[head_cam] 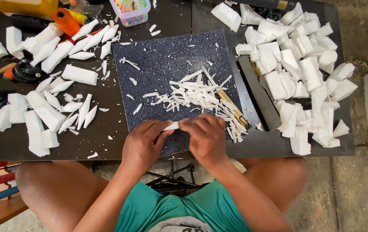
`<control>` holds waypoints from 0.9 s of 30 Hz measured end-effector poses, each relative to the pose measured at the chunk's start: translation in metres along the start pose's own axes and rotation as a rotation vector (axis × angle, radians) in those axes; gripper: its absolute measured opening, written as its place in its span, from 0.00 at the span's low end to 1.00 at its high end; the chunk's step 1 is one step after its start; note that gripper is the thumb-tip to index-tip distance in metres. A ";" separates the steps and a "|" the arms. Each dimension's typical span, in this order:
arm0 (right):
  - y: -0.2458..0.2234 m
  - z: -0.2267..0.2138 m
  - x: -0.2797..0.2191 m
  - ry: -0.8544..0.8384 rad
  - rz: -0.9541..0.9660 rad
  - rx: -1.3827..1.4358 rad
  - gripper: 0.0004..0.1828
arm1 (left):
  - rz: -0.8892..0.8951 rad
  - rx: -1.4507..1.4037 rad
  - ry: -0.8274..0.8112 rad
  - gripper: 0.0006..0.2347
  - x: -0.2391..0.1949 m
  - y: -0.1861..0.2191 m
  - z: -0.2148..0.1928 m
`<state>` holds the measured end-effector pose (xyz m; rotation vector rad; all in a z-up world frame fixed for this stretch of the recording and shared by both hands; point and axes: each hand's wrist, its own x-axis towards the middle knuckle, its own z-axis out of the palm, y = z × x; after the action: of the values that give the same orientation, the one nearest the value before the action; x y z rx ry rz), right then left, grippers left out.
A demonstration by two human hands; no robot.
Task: The person shapes white plastic pieces into tapered forms using a utility knife on a sanding mat. They repeatedly shave the plastic, rotate the piece, and inspect the shape, accumulating shavings on the mat.
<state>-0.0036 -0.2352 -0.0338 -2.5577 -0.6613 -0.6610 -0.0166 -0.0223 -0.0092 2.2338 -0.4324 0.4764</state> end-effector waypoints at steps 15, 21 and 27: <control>-0.016 -0.007 0.005 0.025 -0.013 0.061 0.12 | -0.072 -0.113 0.031 0.06 0.000 0.001 0.001; -0.024 -0.016 0.012 0.059 -0.007 0.197 0.12 | -0.155 -0.363 0.037 0.09 0.007 0.010 -0.011; -0.030 -0.033 0.024 0.021 0.138 0.525 0.10 | -0.238 -0.683 0.069 0.08 0.010 0.012 -0.021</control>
<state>-0.0119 -0.2197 0.0136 -2.0828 -0.5562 -0.4012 -0.0175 -0.0154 0.0162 1.5747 -0.2374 0.2291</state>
